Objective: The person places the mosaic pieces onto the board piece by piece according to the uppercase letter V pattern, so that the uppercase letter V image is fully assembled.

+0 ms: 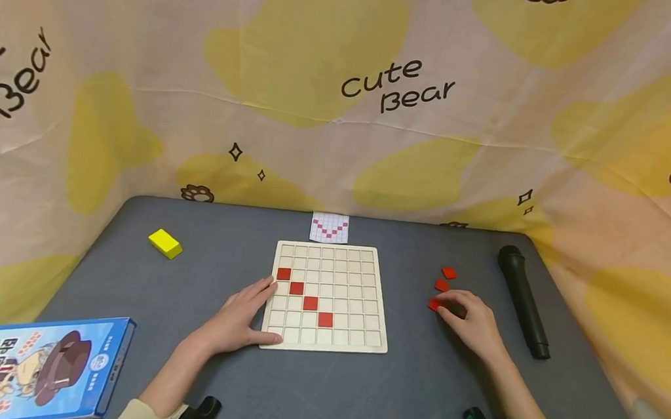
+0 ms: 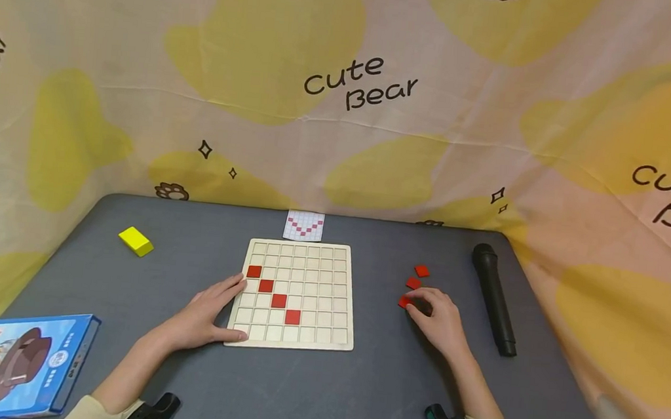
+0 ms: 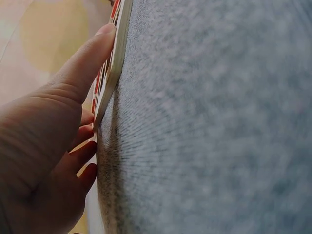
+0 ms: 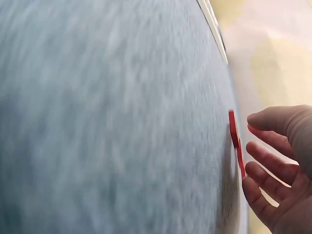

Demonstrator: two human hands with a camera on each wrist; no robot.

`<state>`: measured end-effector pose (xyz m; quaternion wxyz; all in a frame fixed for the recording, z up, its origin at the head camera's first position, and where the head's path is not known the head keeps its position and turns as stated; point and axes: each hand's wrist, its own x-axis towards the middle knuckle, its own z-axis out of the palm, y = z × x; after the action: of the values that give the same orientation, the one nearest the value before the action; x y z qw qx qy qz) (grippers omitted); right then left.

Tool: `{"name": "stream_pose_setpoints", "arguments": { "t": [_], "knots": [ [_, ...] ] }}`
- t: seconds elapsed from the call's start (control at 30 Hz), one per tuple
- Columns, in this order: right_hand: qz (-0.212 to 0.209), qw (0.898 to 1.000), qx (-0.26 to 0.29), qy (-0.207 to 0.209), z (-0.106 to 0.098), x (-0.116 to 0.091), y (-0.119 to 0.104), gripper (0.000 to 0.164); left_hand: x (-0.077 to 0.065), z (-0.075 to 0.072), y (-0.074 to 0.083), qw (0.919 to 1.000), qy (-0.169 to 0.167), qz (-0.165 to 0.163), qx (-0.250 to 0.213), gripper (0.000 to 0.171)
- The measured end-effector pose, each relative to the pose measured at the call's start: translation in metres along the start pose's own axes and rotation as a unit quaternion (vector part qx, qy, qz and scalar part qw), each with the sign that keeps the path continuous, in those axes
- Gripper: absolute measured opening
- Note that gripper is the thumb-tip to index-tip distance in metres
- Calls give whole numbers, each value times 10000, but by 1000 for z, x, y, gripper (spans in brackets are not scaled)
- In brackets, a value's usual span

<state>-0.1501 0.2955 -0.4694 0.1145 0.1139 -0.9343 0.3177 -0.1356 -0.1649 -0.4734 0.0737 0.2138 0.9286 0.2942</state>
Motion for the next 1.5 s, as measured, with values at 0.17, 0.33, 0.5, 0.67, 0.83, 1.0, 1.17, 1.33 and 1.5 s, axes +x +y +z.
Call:
{"name": "stream_pose_setpoints", "arguments": {
  "t": [0.17, 0.33, 0.5, 0.67, 0.83, 1.0, 1.17, 1.33, 1.5],
  "knots": [
    [-81, 9997, -245, 56, -5, -2, 8, 21, -1, -1, -2, 9999, -83, -52, -33, 100],
    [-4, 9994, -339, -84, -8, -3, 10, 24, -1, 0, -3, 9999, -122, -75, -42, 100],
    [-2, 9994, -316, -135, -9, -1, 8, 27, -1, -1, -2, 9998, -126, -78, -94, 99],
    [-71, 9992, -354, -143, -7, 2, 6, 25, 0, -1, -3, 9999, -103, -47, -103, 99],
    [-33, 9992, -333, -211, -5, 4, 5, 24, 0, -1, -3, 9999, -66, -27, -113, 99],
    [-26, 9993, -296, -236, -5, 5, 5, 27, 0, -1, -2, 9999, -76, -42, -99, 99],
    [-44, 9993, -297, -220, -3, 5, 6, 23, 0, -1, -2, 9999, -90, -76, -121, 99],
    [-4, 9993, -266, -261, 0, 9, 4, 22, -1, 0, -2, 9998, -115, -89, -121, 99],
    [112, 9991, -100, -390, 7, 14, -7, 21, 0, 1, 0, 9999, -112, -85, -62, 100]
  ]
}}
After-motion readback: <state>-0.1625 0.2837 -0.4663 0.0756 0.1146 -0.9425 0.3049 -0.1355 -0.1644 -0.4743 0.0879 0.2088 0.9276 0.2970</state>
